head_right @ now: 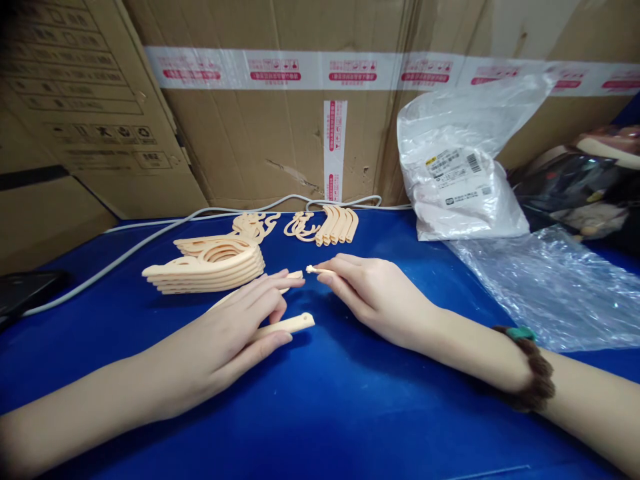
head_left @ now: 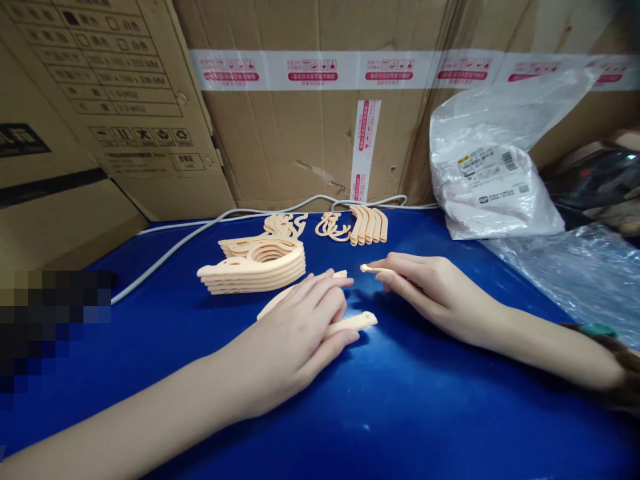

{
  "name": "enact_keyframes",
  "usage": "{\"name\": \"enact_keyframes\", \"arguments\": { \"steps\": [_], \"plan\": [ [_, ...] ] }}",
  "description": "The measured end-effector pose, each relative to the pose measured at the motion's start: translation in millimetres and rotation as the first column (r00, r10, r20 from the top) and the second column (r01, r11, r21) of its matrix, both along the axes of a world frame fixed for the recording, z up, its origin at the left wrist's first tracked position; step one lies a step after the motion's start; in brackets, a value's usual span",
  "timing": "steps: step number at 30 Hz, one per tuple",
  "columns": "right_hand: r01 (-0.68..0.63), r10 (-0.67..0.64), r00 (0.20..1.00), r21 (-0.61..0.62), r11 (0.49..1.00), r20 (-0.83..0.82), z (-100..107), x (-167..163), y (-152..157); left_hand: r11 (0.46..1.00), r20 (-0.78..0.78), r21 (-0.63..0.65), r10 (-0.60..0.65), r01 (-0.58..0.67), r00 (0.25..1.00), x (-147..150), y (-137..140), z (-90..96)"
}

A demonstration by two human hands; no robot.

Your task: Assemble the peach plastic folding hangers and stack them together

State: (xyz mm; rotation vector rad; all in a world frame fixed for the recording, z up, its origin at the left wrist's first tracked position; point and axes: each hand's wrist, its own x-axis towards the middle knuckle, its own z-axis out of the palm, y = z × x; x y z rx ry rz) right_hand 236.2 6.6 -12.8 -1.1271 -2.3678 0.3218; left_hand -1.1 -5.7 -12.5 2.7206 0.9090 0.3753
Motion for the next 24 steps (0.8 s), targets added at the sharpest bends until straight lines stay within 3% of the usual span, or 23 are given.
{"name": "enact_keyframes", "arguments": {
  "steps": [5, 14, 24],
  "plan": [
    [0.005, -0.004, 1.000, -0.026, 1.000, 0.026, 4.6, -0.9, -3.5, 0.999, 0.100, -0.042, 0.040, -0.036, 0.994, 0.5, -0.3, 0.8],
    [-0.062, 0.068, 0.994, -0.072, 0.995, 0.081, 2.3, 1.3, -5.8, 0.998, 0.126, -0.049, 0.045, -0.039, 0.991, 0.8, 0.9, -1.1],
    [-0.156, 0.159, 0.987, -0.096, 0.983, 0.020, 3.9, -0.9, -6.3, 0.995, 0.117, -0.090, 0.058, -0.048, 0.991, 0.0, -0.5, -0.7]
  ]
}}
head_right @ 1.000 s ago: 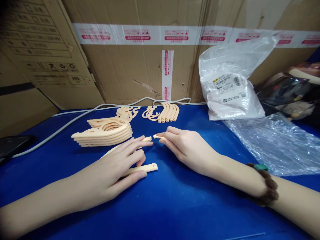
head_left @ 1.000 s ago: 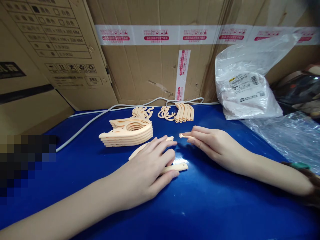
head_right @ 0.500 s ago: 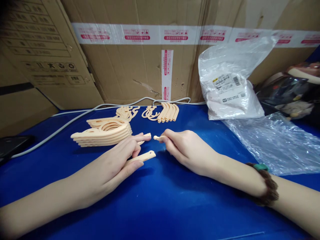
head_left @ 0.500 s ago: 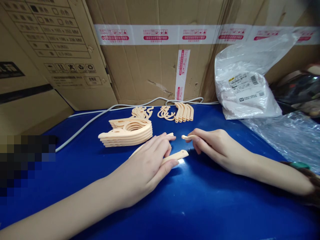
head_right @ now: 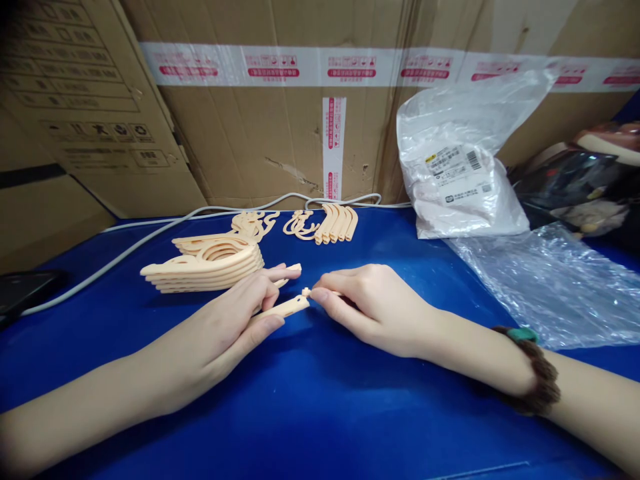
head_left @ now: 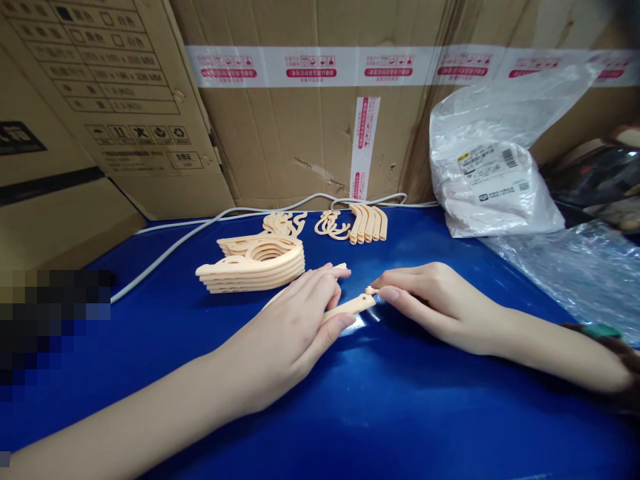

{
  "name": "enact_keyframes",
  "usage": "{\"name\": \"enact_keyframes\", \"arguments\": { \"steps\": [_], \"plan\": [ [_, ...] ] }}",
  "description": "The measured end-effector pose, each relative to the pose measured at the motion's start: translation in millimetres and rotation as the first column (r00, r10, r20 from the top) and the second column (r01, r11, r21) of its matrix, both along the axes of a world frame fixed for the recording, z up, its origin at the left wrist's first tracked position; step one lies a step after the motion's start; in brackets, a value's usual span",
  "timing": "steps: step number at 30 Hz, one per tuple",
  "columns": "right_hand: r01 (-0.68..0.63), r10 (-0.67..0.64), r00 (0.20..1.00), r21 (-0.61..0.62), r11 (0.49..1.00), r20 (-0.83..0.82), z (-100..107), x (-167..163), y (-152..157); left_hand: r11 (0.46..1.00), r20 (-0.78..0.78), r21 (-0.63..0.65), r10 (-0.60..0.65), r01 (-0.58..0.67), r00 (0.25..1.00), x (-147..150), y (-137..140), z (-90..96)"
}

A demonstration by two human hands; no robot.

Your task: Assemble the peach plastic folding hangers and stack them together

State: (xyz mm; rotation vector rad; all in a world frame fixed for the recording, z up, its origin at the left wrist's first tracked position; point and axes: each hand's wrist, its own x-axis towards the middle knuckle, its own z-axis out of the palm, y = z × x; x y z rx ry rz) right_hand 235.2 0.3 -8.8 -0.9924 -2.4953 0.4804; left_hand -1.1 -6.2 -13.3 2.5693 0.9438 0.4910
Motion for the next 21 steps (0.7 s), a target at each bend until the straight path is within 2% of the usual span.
{"name": "enact_keyframes", "arguments": {
  "steps": [8, 12, 21],
  "plan": [
    [-0.024, 0.014, 0.997, -0.130, 0.991, -0.079, 1.8, -2.7, -3.7, 1.000, 0.041, 0.004, -0.009, 0.009, 0.999, 1.1, 1.0, -0.2],
    [-0.026, 0.014, 0.998, -0.184, 0.983, -0.068, 2.8, -3.5, -5.6, 1.000, 0.044, 0.018, -0.010, 0.009, 0.999, 1.6, 1.2, -0.7],
    [-0.005, -0.005, 0.999, -0.211, 0.978, -0.046, 2.7, -5.9, -7.9, 1.000, 0.029, 0.014, -0.003, 0.002, 1.000, 0.9, 0.7, -2.6]
  ]
}}
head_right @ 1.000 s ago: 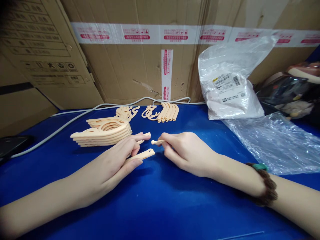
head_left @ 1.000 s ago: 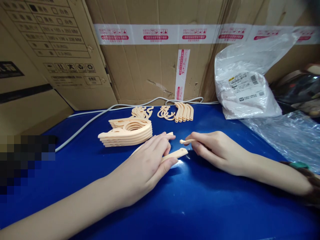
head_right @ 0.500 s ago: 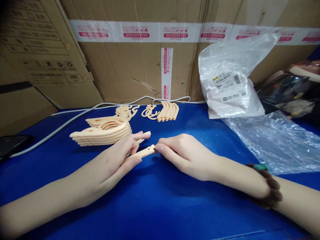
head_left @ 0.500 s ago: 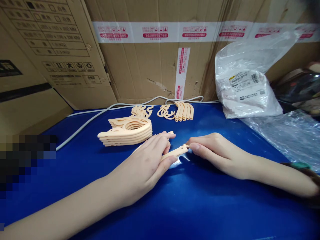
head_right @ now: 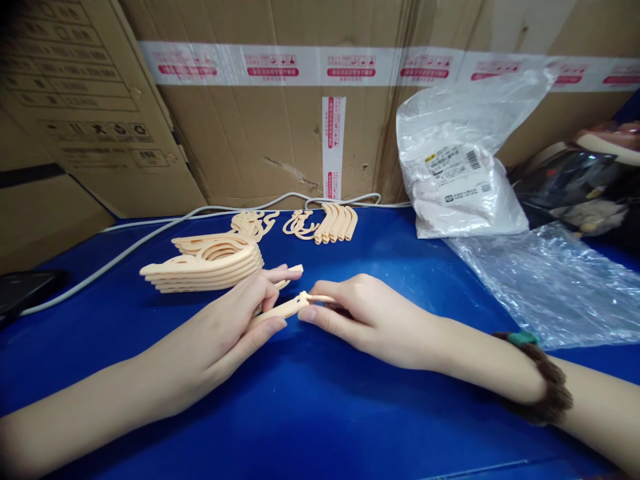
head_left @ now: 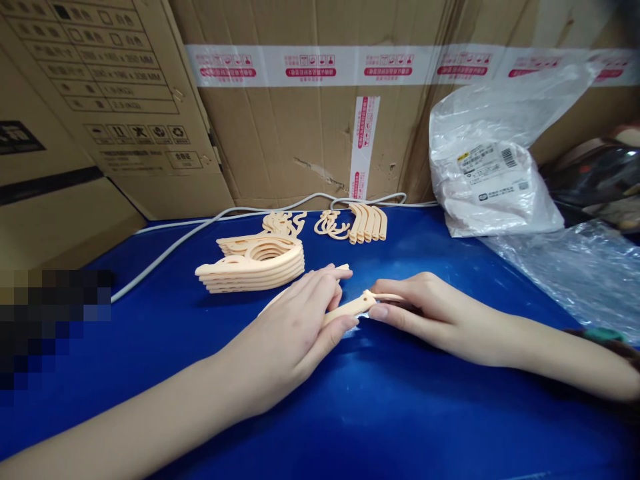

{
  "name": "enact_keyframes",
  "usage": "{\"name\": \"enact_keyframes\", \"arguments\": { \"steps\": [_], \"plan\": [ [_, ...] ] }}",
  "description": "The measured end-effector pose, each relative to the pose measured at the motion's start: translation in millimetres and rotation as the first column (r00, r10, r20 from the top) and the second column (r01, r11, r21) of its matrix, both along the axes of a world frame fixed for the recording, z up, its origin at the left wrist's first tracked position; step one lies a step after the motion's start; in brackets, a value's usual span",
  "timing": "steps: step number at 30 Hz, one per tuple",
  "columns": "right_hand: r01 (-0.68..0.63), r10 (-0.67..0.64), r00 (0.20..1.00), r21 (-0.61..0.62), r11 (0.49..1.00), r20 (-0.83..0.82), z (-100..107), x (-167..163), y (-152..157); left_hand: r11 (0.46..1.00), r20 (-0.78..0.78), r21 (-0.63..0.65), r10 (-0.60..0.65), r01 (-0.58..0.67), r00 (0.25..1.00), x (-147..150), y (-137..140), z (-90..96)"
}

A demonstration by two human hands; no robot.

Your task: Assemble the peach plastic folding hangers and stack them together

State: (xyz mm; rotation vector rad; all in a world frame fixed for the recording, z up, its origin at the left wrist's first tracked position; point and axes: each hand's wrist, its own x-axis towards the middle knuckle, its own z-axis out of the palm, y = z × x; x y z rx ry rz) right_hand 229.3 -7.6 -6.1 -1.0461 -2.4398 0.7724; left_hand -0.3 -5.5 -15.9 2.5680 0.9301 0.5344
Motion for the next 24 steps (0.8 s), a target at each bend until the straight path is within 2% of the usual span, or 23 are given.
{"name": "enact_keyframes", "arguments": {
  "steps": [12, 18, 24],
  "plan": [
    [0.022, -0.022, 0.999, -0.003, 1.000, 0.024, 3.1, -3.5, -5.8, 1.000, 0.010, -0.003, -0.006, 0.007, 1.000, 1.4, -1.8, 1.2],
    [0.066, -0.066, 0.997, 0.017, 0.998, 0.027, 1.6, -2.9, -5.5, 0.993, -0.069, 0.104, -0.045, 0.052, 0.997, 0.0, -0.2, -2.2],
    [0.023, -0.025, 0.998, 0.047, 0.999, 0.049, 0.5, -1.4, -4.3, 0.987, -0.089, 0.139, -0.073, 0.085, 0.993, 1.4, 0.8, -0.8]
  ]
}}
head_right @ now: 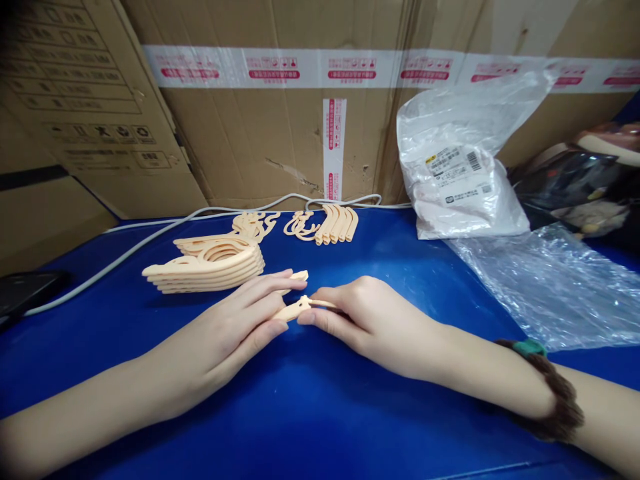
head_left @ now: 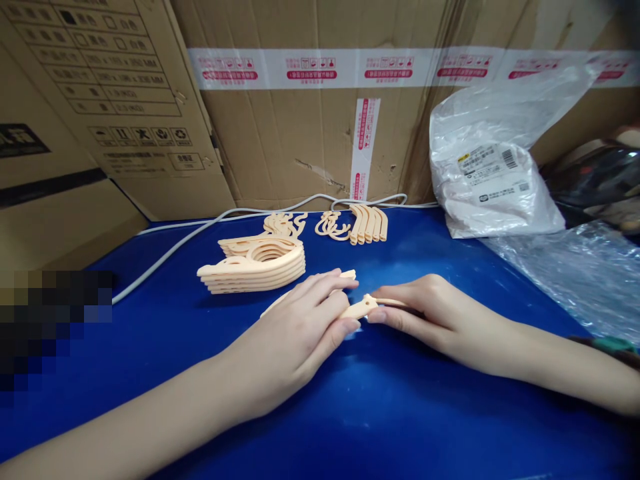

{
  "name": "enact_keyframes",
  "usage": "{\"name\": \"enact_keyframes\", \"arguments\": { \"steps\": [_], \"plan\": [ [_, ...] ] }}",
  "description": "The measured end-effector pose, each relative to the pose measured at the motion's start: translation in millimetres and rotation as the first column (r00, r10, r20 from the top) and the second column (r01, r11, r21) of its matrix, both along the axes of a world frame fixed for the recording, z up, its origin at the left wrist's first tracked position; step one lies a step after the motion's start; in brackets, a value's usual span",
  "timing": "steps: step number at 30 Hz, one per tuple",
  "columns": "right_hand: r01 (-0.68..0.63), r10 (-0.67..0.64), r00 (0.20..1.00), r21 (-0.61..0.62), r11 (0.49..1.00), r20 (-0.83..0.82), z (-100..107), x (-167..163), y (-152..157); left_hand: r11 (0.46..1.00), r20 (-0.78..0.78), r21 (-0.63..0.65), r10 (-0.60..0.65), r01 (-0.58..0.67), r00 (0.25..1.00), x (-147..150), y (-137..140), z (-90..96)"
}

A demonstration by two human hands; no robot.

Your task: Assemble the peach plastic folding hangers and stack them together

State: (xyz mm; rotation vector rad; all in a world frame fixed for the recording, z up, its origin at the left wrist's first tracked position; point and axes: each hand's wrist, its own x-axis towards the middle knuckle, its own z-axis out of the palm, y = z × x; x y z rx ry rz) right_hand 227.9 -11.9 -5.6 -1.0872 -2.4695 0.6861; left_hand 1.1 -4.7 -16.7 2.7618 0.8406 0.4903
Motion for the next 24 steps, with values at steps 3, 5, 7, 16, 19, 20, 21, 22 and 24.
{"name": "enact_keyframes", "arguments": {
  "steps": [3, 5, 7, 16, 19, 20, 21, 22, 24],
  "plan": [
    [-0.025, 0.024, 1.000, 0.039, 0.999, 0.018, -0.2, 1.1, 1.3, 1.000, 0.003, -0.004, -0.003, 0.003, 1.000, -0.2, 0.7, -0.5],
    [-0.042, 0.040, 0.999, 0.069, 0.997, 0.030, -0.4, 1.8, 1.9, 1.000, 0.004, -0.006, -0.006, 0.006, 1.000, -0.4, 1.2, -0.8],
    [-0.047, 0.042, 0.998, 0.107, 0.993, 0.051, -0.5, 2.4, 1.8, 1.000, 0.002, -0.014, -0.005, 0.005, 1.000, -0.7, 1.4, -0.7],
    [-0.049, -0.002, 0.987, 0.311, 0.949, 0.163, -3.7, 3.4, -1.3, 0.999, 0.005, -0.032, -0.021, 0.021, 1.000, -1.7, 0.6, 0.9],
    [-0.055, -0.017, 0.980, 0.355, 0.933, 0.198, -5.3, 3.9, -1.5, 0.999, -0.004, -0.036, -0.010, 0.009, 1.000, -2.1, 0.9, -0.3],
    [-0.058, -0.019, 0.979, 0.366, 0.929, 0.205, -5.6, 4.2, -1.8, 0.999, -0.011, -0.037, -0.007, 0.006, 1.000, -2.2, 1.1, -0.7],
    [-0.061, -0.022, 0.977, 0.376, 0.925, 0.211, -5.9, 4.5, -2.1, 0.999, -0.017, -0.036, -0.006, 0.005, 1.000, -2.3, 1.3, -1.0],
    [-0.063, -0.025, 0.976, 0.387, 0.920, 0.217, -6.1, 4.8, -2.5, 0.999, -0.023, -0.035, -0.006, 0.005, 1.000, -2.3, 1.6, -1.2],
    [-0.069, -0.029, 0.974, 0.417, 0.906, 0.224, -6.5, 5.2, -3.3, 0.999, -0.030, -0.032, -0.007, 0.006, 1.000, -2.2, 1.9, -1.1]
  ]
}}
